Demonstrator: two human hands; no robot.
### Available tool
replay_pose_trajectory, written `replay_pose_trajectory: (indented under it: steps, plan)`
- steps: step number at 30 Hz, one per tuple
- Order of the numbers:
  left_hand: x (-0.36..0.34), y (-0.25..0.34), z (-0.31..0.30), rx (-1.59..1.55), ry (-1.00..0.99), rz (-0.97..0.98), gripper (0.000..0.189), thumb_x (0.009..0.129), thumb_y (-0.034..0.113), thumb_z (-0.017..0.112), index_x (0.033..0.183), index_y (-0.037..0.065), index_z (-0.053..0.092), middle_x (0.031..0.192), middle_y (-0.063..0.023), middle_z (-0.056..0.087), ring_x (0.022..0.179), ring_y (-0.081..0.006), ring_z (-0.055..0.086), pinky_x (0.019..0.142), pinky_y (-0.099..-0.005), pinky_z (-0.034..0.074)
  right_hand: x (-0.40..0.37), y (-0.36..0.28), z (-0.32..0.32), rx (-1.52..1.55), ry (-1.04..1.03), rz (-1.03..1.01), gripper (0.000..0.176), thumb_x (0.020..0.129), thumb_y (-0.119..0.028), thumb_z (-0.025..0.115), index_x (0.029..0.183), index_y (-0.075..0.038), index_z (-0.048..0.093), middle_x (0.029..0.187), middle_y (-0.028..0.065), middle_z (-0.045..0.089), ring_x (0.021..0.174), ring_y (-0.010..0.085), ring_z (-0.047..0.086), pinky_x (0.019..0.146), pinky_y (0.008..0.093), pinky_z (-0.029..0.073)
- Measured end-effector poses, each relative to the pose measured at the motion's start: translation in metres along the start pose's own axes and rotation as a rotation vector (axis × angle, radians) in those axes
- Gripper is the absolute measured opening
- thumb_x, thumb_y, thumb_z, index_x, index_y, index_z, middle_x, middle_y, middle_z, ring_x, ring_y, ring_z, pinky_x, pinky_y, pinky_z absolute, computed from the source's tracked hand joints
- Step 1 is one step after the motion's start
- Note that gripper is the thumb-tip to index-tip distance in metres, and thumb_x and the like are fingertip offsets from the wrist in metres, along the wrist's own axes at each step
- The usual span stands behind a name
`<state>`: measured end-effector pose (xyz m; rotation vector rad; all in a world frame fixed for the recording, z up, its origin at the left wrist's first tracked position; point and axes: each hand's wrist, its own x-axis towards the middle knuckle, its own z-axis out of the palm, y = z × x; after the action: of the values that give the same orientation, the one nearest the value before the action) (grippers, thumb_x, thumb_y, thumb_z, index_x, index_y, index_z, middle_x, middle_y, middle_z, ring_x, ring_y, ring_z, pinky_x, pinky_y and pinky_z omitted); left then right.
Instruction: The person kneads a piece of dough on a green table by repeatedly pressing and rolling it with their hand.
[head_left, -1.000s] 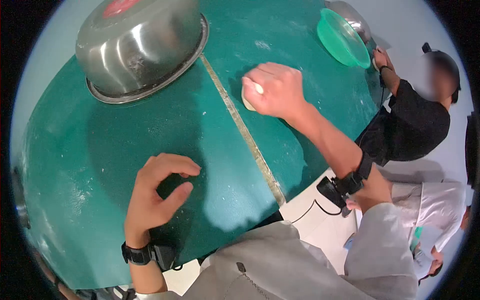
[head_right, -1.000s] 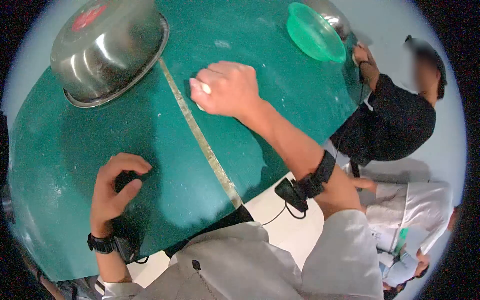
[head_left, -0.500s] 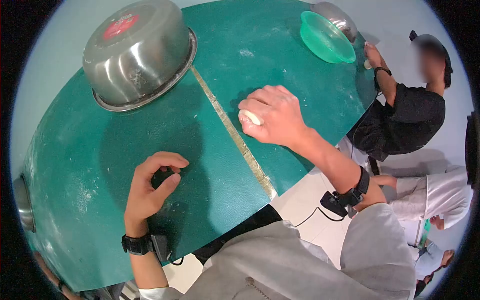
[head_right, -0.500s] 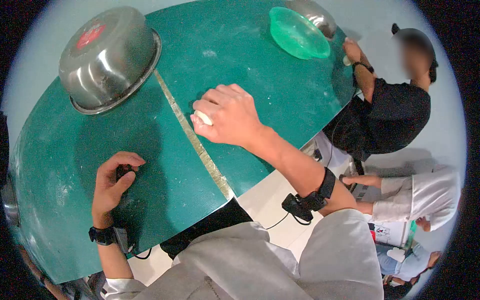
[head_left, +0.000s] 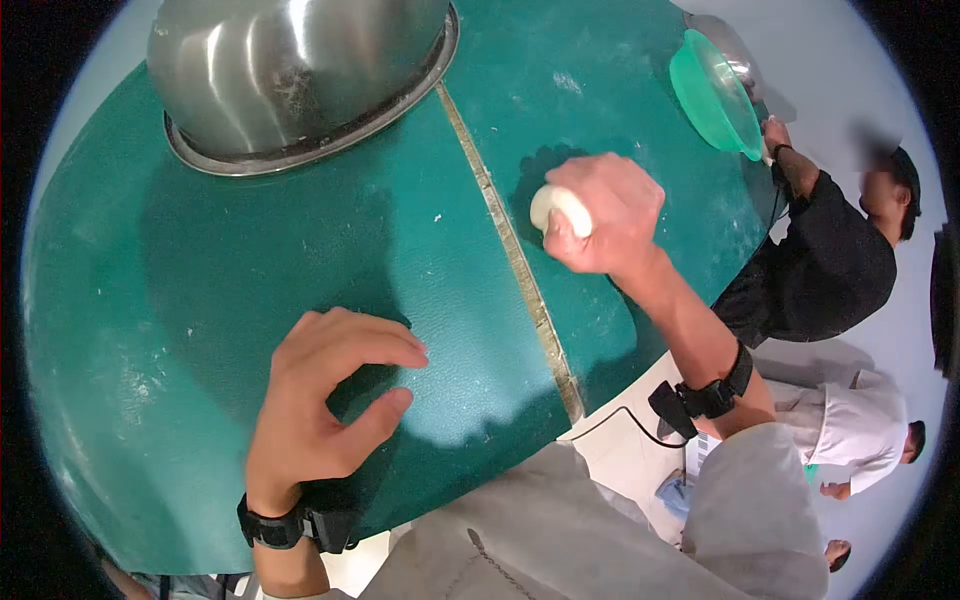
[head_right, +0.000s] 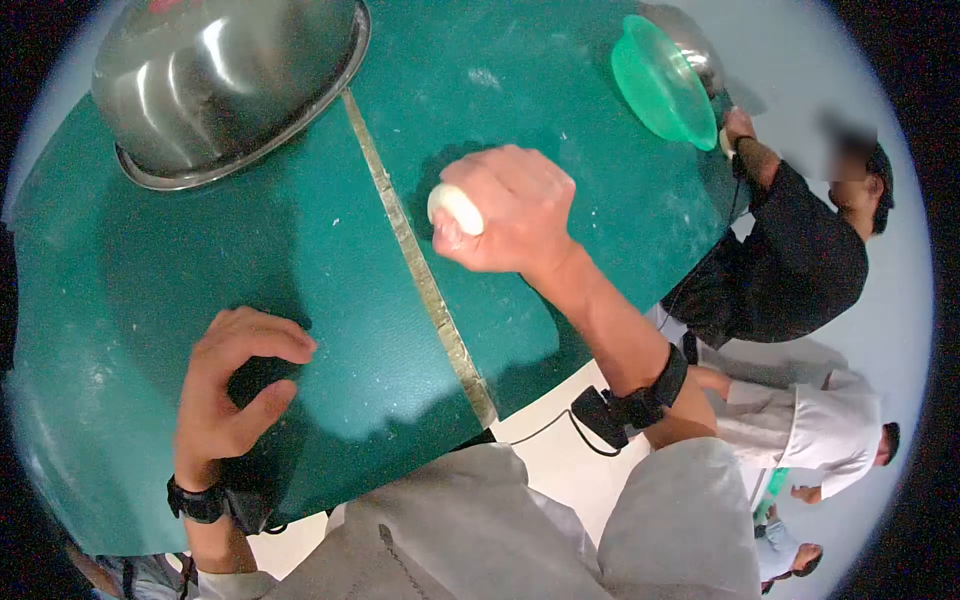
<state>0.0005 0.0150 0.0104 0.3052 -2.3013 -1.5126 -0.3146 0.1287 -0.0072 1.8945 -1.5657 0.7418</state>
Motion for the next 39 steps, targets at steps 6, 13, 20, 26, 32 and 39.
replay_pose_trajectory:
  steps: [6,13,20,26,32,39]
  plan:
    - [-0.001,-0.001,0.004,0.008,0.02,0.015,0.025,0.077,0.005,0.071,0.102,0.009,0.07,0.105,-0.0059,0.073,0.096,-0.0246,0.067,0.084,-0.0353,0.045,0.001,0.012,0.006,-0.042,-0.039,0.104,0.025,0.08,-0.04,0.073,0.086,-0.016,0.07,0.073,0.0037,0.065,0.065,0.0272,0.065,0.059,0.0404,0.054]
    - [-0.004,0.001,0.004,-0.121,0.041,-0.072,0.023,0.085,0.001,0.068,0.107,0.005,0.07,0.106,-0.006,0.071,0.089,-0.0181,0.063,0.084,-0.0316,0.048,0.029,0.01,-0.037,0.206,-0.564,0.255,0.06,0.067,-0.044,0.088,0.116,-0.015,0.07,0.114,0.0052,0.068,0.104,0.0265,0.066,0.088,0.041,0.055]
    - [-0.006,-0.001,0.005,-0.214,0.058,-0.113,0.022,0.087,0.001,0.066,0.108,0.004,0.07,0.107,-0.005,0.07,0.092,-0.0159,0.062,0.084,-0.0302,0.047,0.034,0.031,-0.086,0.741,-0.665,0.752,0.054,0.081,-0.038,0.083,0.125,-0.009,0.068,0.113,0.0085,0.073,0.101,0.0203,0.069,0.088,0.0357,0.056]
    - [-0.006,-0.005,0.005,-0.134,0.049,-0.077,0.023,0.086,0.001,0.066,0.109,0.004,0.07,0.108,-0.0055,0.07,0.093,-0.0166,0.063,0.084,-0.0304,0.048,0.009,0.038,-0.103,1.137,-0.704,1.09,0.039,0.102,-0.031,0.058,0.124,-0.001,0.069,0.12,0.0108,0.071,0.11,0.0194,0.066,0.096,0.0333,0.051]
    - [-0.006,-0.004,0.006,-0.155,0.046,-0.112,0.024,0.084,0.001,0.068,0.107,0.005,0.071,0.108,-0.006,0.071,0.093,-0.0183,0.064,0.084,-0.0324,0.049,0.045,-0.012,-0.075,0.255,-0.732,1.015,0.053,0.099,-0.04,0.055,0.073,0.003,0.072,0.071,0.0172,0.07,0.071,0.0289,0.069,0.075,0.039,0.054]
    - [-0.001,-0.003,0.003,-0.135,0.032,-0.029,0.027,0.08,-0.001,0.069,0.106,0.007,0.07,0.105,-0.0073,0.072,0.091,-0.0219,0.065,0.084,-0.0346,0.048,0.036,0.008,-0.016,-0.067,-0.667,0.407,0.05,0.097,-0.04,0.058,0.062,-0.006,0.07,0.062,0.0166,0.065,0.06,0.038,0.066,0.058,0.0492,0.054]
